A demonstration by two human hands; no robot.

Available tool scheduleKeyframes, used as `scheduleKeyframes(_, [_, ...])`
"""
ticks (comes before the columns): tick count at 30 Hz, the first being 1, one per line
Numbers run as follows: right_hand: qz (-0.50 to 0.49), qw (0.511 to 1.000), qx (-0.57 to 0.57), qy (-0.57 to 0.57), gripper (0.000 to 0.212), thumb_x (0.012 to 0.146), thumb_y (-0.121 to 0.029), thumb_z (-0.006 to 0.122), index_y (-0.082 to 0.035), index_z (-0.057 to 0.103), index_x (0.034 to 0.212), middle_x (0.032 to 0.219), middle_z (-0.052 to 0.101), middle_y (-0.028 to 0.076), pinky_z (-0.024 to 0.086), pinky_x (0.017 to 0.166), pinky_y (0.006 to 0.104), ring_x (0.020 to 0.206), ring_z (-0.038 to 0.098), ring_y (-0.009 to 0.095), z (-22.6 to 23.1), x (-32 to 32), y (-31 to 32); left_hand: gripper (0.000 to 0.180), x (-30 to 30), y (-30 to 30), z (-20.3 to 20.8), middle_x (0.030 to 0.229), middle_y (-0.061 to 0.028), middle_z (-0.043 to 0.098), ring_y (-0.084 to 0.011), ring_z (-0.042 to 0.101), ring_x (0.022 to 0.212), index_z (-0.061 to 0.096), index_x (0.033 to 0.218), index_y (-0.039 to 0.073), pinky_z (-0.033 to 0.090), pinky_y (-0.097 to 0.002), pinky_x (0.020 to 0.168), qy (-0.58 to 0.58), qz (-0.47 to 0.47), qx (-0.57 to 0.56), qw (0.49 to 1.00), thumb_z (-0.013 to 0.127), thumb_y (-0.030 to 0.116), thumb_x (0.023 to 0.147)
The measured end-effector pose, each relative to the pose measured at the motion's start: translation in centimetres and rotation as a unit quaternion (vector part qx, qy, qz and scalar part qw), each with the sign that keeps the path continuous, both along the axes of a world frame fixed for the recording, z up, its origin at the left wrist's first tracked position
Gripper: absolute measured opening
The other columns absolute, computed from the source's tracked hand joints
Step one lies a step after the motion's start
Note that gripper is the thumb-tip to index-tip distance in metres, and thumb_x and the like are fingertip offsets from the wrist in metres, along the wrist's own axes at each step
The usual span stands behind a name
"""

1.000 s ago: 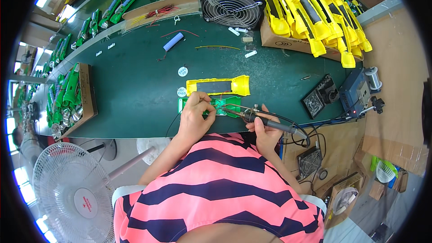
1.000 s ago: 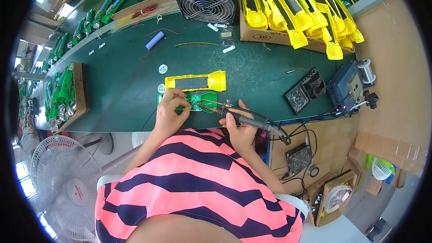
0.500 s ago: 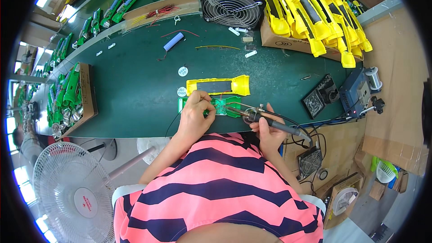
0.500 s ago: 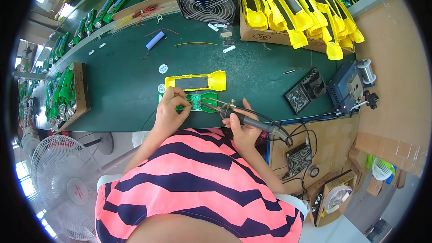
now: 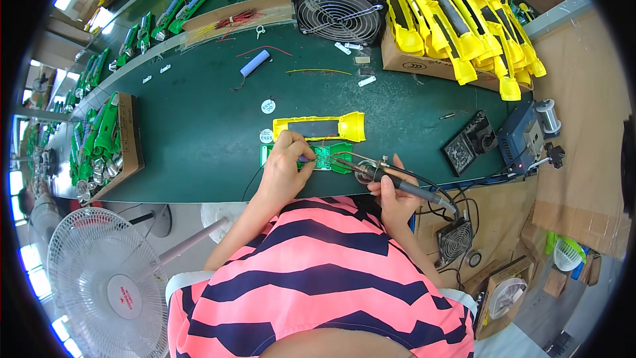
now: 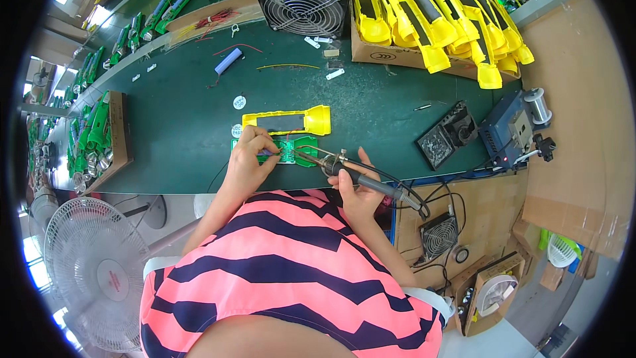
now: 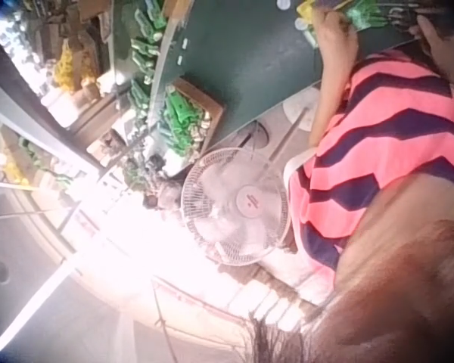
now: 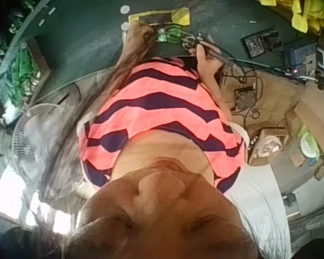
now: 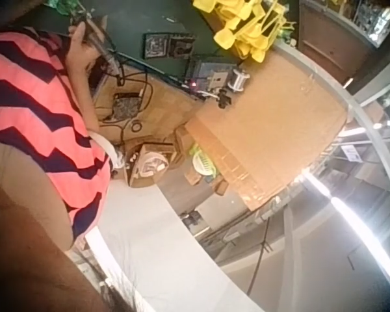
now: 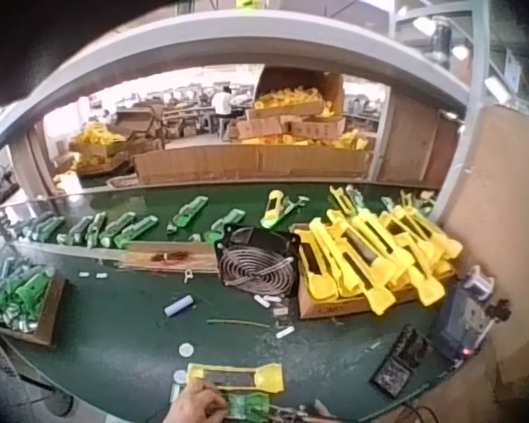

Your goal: Soldering internal components and wires inside flashlight housings on an assembly line.

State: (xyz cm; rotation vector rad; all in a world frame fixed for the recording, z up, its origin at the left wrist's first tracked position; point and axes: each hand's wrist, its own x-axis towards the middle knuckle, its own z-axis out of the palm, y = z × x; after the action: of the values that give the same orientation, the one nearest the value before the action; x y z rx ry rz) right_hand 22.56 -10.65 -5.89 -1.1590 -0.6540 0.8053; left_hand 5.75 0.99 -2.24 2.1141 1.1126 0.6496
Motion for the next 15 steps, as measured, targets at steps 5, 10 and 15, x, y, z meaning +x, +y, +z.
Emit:
scheduleKeyframes(5, [0.0,0.999,0.012,-0.03,0.019,0.078,-0.001,0.056,0.007,0.051,0.095,0.078,0.061,0.013,0.051,0.06,0.0202,0.061,0.061,0.012,-0.29,0.27,0.01,0.019,-0.1,0.18,0.31,0.087,-0.0108,0.048,-0.0264,0.051,0.079,0.052,0.074,0.001,0.043,-0.0321,0.067,0.002,-0.016,-0.016,1.0,0.064,-0.004,0.061])
scheduleKeyframes(10, [0.007,1.0,-0.003,-0.017,0.02,0.078,-0.001,0.056,0.007,0.05,0.096,0.082,0.06,0.013,0.051,0.059,0.0208,0.062,0.061,0.012,-0.42,0.29,-0.08,0.022,-0.11,0.24,0.38,0.087,-0.009,0.049,-0.0232,0.053,0.081,0.052,0.072,0.001,0.047,-0.0292,0.067,0.02,-0.005,-0.023,1.0,0.066,-0.006,0.058])
scheduleKeyframes(15, [0.018,0.999,0.0,-0.038,0.022,0.078,0.0,0.056,0.007,0.049,0.098,0.086,0.059,0.014,0.051,0.057,0.0204,0.063,0.061,0.013,-0.6,0.39,-0.1,0.022,-0.11,0.31,0.51,0.087,-0.0089,0.049,-0.023,0.053,0.081,0.052,0.072,0.002,0.047,-0.0293,0.068,0.02,-0.01,-0.026,0.999,0.066,-0.006,0.058])
